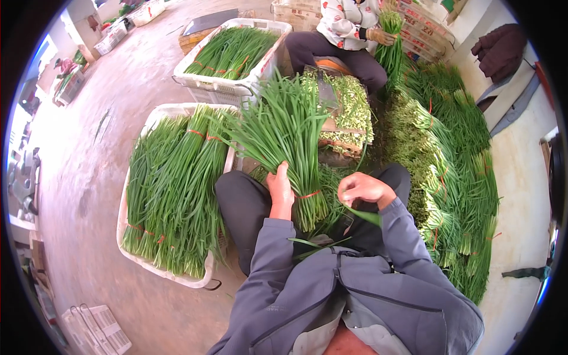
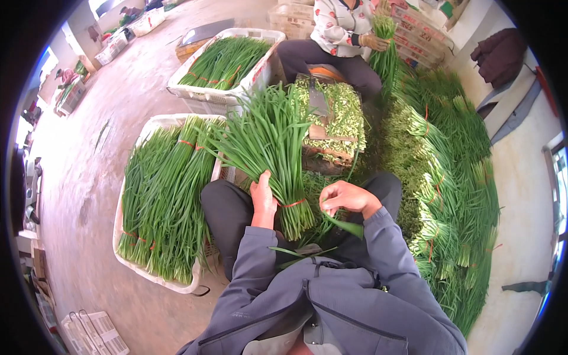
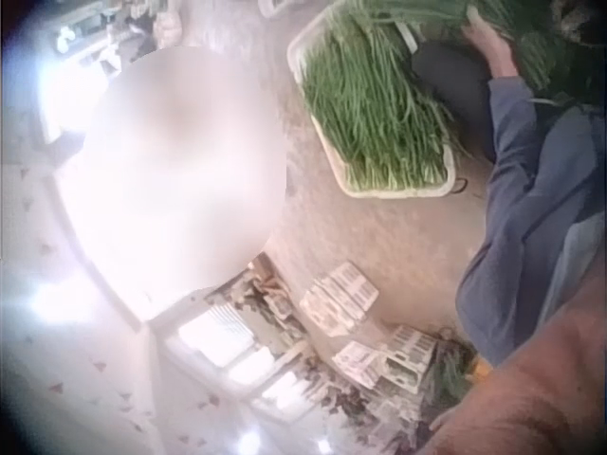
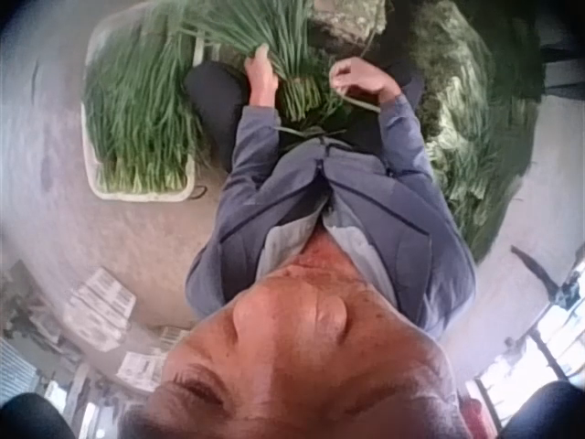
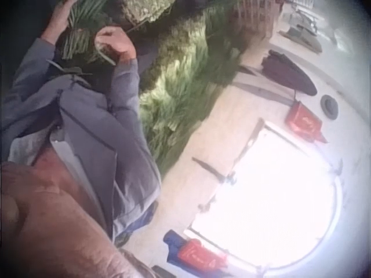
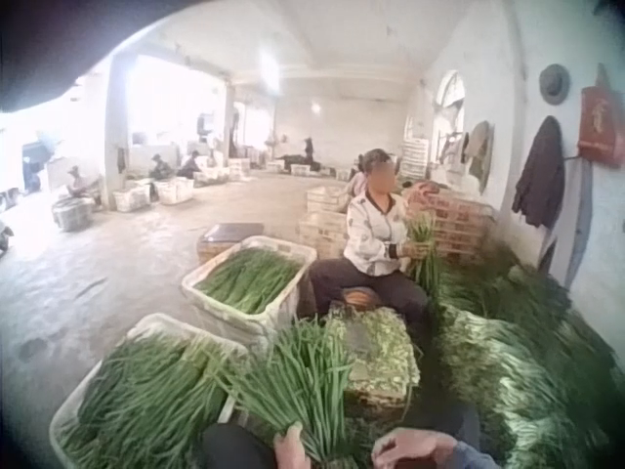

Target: The person gathers bundles of green onions, secures them with rubber bands, and trims the roots using a large knife.

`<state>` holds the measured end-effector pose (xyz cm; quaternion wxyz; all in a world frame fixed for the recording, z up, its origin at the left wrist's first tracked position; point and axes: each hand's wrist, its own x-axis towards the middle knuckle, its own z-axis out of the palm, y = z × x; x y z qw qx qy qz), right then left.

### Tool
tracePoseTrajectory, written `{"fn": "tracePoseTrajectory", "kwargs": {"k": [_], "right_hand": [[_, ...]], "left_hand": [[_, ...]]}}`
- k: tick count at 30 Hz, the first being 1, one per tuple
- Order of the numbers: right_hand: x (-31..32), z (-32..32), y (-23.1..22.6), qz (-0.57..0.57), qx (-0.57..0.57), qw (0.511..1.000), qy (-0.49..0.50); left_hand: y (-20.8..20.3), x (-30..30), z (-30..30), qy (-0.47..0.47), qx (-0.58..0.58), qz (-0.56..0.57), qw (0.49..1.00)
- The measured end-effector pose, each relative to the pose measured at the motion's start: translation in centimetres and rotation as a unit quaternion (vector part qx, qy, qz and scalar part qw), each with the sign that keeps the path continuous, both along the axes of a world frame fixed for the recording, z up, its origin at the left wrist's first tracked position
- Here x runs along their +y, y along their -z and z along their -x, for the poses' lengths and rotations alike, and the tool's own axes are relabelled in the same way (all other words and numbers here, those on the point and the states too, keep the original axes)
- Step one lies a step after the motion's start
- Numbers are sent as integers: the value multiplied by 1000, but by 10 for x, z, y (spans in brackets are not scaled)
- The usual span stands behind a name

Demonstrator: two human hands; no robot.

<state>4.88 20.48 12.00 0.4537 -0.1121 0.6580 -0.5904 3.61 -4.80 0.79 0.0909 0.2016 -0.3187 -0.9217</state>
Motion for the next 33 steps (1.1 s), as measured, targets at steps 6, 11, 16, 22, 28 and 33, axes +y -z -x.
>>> {"fn": "tracePoseTrajectory", "kwargs": {"k": [6,11,16,22,28,33], "right_hand": [[-36,4,47,78,-6,959,274],[-78,20,51,47,145,955,255],[-94,12,61,-107,290,911,274],[-89,-1,58,-127,268,924,240],[-102,13,62,-99,302,893,319],[-96,22,66,46,222,909,349]], "left_hand": [[-7,-2,2,115,26,-116,986],[-26,7,-2,178,86,-184,963],[-17,5,-6,122,96,47,987],[4,9,-6,78,-31,48,995],[2,16,-10,67,18,58,996],[-10,14,-6,76,32,-2,997]]}}
